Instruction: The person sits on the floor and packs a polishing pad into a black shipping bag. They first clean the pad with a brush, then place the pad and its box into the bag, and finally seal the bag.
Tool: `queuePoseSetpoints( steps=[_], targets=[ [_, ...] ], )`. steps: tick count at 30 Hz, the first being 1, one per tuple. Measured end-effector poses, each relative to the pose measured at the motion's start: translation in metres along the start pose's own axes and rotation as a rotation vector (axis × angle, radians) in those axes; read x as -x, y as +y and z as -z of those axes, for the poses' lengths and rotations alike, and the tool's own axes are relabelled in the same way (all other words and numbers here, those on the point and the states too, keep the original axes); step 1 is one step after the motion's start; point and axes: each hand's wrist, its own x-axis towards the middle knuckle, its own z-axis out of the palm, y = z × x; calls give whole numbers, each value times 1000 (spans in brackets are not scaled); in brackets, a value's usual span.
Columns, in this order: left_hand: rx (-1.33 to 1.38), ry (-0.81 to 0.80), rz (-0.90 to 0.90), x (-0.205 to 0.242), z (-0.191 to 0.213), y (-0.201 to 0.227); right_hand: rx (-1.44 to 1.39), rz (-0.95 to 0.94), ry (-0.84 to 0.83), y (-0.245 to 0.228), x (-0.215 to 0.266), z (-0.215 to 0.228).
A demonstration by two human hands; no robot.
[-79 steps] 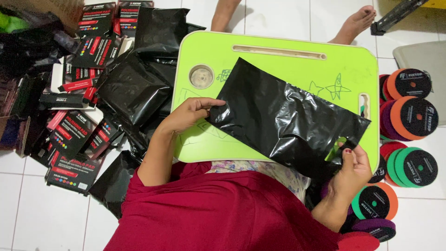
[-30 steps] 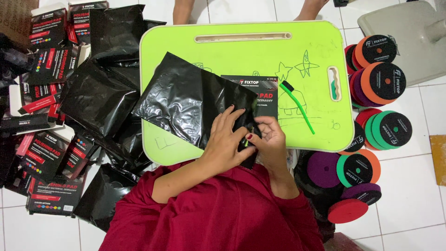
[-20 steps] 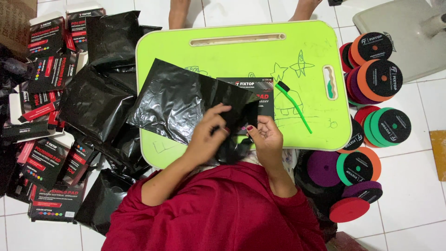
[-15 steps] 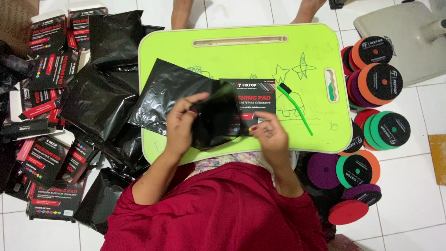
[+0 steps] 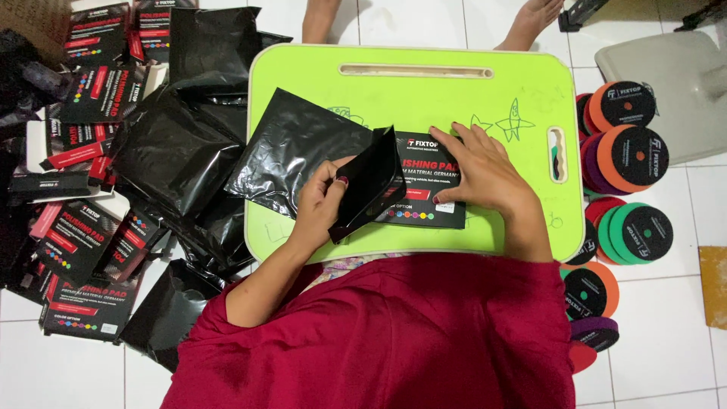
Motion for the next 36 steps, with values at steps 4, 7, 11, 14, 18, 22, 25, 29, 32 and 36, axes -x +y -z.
queuePoseSetpoints(
  steps=[4,7,11,14,18,22,25,29,32,36],
  targets=[
    [-12,-26,36,3,-6,-2,50,19,-89,13,-16,-6],
    [-4,-42,70,4,-10,-9,47,65,-87,18,-17,-9],
    [28,-70,107,4,-17,-21,-74,127,-9,22,-15,-11],
    [59,-84,118,6,-22,-26,-162,176,46,29,-16,-13],
    [31,-82,119,8,-25,-28,-201,191,104,32,-15,-14],
    [20,-78,115,11,-25,-28,-206,205,136,33,-14,-17],
    [15,-86,86,11,-24,-32,-204,216,152,32,-13,-17],
    [-1,-80,72,11,-22,-35,-197,234,162,25,-8,-15],
    [-17,-73,60,12,-22,-37,-175,227,179,23,-5,-16],
    [-37,-75,47,14,-21,-45,-149,210,194,22,-3,-18]
  ],
)
